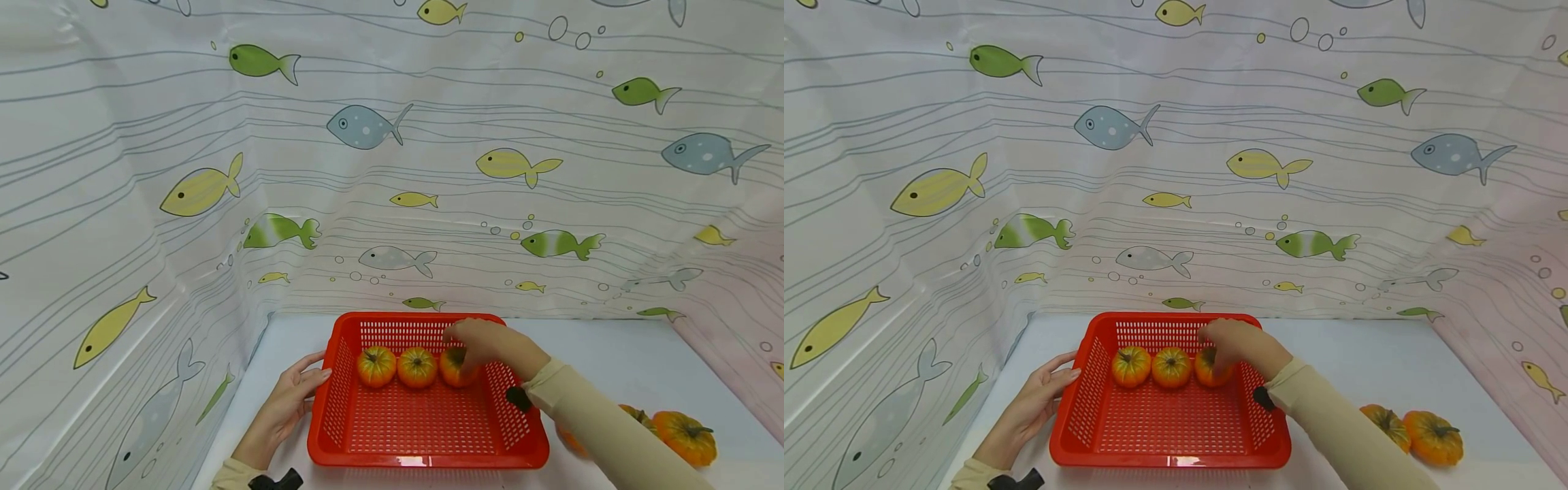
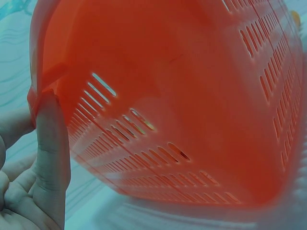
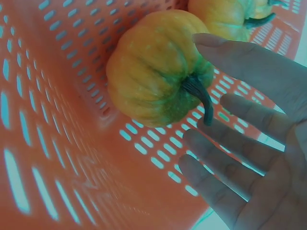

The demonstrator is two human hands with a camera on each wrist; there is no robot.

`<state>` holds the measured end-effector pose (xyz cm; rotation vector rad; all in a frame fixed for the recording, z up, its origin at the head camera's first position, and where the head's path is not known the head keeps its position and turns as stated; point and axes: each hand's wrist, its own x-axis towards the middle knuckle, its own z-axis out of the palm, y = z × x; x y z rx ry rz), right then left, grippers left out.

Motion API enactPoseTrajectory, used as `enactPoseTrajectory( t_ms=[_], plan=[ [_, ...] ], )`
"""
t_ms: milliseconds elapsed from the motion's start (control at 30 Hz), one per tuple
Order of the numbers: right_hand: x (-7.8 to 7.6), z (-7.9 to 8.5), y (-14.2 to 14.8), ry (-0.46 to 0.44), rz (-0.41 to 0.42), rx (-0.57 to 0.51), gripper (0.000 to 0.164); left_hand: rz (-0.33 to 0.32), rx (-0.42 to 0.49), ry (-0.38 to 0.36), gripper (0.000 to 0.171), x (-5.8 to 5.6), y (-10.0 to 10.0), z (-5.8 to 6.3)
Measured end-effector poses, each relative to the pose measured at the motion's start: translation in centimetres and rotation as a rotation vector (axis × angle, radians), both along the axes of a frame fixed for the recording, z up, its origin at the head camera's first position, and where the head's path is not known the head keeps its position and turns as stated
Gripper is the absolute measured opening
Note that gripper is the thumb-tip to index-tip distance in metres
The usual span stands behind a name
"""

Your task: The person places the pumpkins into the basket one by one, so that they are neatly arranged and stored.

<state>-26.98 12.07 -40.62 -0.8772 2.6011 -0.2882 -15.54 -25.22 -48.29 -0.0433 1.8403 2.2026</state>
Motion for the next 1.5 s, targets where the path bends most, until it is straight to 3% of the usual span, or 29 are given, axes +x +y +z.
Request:
enactPoseTrajectory(
  t_ms=[633, 1500],
  plan=[
    [0.8, 2.5, 2.8, 0.076, 0.031, -0.077, 0.059, -0.001, -0.005, -0.011, 0.069, 0.1, 0.0, 0.1],
    [2.8, 4.4, 8.5, 0.16, -0.051, -0.166, 0.052, 0.005, -0.006, -0.017, 0.069, 0.1, 0.0, 0.0]
  ],
)
